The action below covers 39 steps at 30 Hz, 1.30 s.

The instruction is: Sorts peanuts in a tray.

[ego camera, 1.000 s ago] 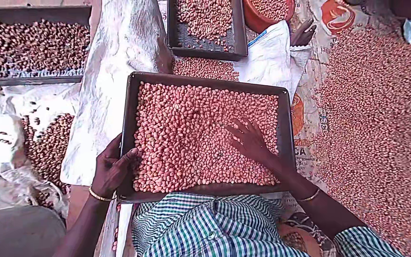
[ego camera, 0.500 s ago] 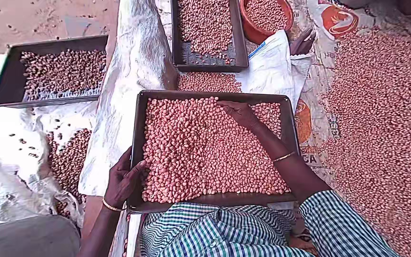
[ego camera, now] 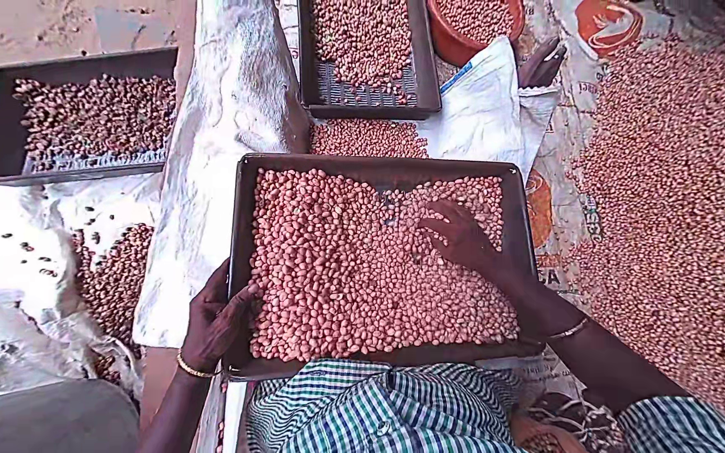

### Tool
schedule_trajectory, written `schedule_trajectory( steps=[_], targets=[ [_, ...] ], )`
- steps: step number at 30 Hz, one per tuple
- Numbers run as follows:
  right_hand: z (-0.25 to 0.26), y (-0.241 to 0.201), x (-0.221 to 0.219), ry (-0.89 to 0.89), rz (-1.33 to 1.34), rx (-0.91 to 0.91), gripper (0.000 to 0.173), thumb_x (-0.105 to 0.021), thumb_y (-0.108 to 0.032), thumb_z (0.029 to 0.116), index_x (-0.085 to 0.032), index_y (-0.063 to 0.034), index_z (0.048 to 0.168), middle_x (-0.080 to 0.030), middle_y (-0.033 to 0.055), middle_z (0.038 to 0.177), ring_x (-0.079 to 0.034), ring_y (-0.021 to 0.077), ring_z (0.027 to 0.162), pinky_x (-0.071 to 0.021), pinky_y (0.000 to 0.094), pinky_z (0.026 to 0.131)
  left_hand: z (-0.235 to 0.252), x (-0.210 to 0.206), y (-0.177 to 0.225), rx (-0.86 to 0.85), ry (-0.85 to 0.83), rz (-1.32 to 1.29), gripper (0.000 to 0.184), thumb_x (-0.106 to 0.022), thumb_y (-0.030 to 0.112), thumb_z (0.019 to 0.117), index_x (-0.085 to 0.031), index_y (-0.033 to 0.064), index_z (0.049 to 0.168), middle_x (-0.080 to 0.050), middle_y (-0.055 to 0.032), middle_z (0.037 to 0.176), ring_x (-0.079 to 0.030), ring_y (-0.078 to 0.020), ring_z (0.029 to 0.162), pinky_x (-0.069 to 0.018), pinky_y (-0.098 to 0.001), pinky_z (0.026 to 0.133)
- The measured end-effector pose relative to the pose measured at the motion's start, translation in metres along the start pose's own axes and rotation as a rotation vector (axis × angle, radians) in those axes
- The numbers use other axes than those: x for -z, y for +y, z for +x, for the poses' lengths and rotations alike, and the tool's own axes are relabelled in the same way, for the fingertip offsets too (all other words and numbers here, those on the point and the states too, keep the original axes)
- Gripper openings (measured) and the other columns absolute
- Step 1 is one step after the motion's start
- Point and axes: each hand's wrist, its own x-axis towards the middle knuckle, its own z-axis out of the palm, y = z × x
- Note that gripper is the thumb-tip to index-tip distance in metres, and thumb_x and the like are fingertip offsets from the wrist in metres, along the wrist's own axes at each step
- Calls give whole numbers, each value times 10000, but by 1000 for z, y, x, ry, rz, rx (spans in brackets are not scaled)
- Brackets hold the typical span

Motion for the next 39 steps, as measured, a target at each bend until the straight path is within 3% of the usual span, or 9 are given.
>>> schedule_trajectory(
  steps=[6, 11, 18, 21, 25, 30, 35, 37, 39],
  targets=[
    [104, -56, -71, 42, 253, 124, 440, -740, 9, 787, -744, -85, 1217, -649, 196, 1338, -571, 459, 1261, -411, 615, 1075, -3, 7, -3, -11, 40, 18, 507, -535, 24, 916, -438, -66, 1406, -697, 118, 1045, -659, 80, 796, -569, -122, 734],
    [41, -114, -50, -209, 440, 272, 279, -698, -162, 825, -789, -83, 1077, -706, 173, 1250, -583, 465, 1255, -385, 647, 1064, -3, 8, -7, -42, 41, 77, 497, -538, 54, 940, -422, -111, 1395, -688, 127, 1090, -653, 108, 851, -562, -114, 762],
    [0, -16, -2, -40, -35, 1, 447, -753, 5, 656, -756, -56, 1099, -638, 248, 1314, -587, 501, 1227, -478, 664, 928, -1, 2, -5, -22, 23, 57, 509, -545, 55, 932, -423, -62, 1412, -683, 137, 1075, -652, 106, 848, -558, -109, 765],
    [61, -3, -37, 154, 5, 58, 468, -664, 76, 729, -758, -74, 1162, -641, 239, 1339, -631, 488, 1150, -452, 645, 960, 1, 2, -4, -12, 42, 65, 504, -544, 57, 936, -429, -65, 1411, -680, 119, 1066, -648, 103, 824, -558, -110, 739],
    [106, -64, -79, 41, 201, 150, 409, -719, -57, 834, -740, -109, 1239, -645, 209, 1337, -600, 444, 1228, -433, 601, 1059, 0, 6, -4, -3, 62, 65, 493, -553, 53, 927, -457, -49, 1399, -688, 115, 1046, -650, 96, 813, -556, -109, 732],
    [49, -96, -57, -186, 451, 389, 254, -638, -185, 868, -794, -62, 1026, -718, 191, 1199, -634, 422, 1187, -431, 597, 1039, -2, 5, -3, -6, 43, 56, 477, -548, 54, 934, -456, -39, 1392, -683, 138, 1017, -648, 101, 800, -555, -109, 735],
    [-13, -16, 8, -238, 60, 211, 283, -693, -209, 807, -804, -163, 1064, -638, 220, 1346, -515, 518, 1315, -327, 747, 1040, 0, 3, -4, 17, 27, 45, 470, -544, 28, 947, -471, 3, 1410, -672, 117, 952, -624, 85, 704, -544, -113, 646],
    [-23, -10, 31, -233, -39, 147, 303, -670, -176, 867, -796, -200, 1142, -577, 226, 1437, -409, 571, 1384, -253, 783, 1071, 0, 5, -3, 27, 28, 56, 465, -537, 20, 954, -473, 7, 1415, -666, 100, 911, -608, 72, 658, -535, -120, 608],
    [-39, -35, 36, -194, 99, 273, 264, -557, -195, 985, -803, -150, 1069, -670, 168, 1336, -528, 459, 1341, -362, 649, 1100, -2, 6, -2, 38, 29, 61, 461, -526, 7, 962, -469, 8, 1420, -666, 91, 894, -607, 62, 639, -535, -125, 589]
  ],
)
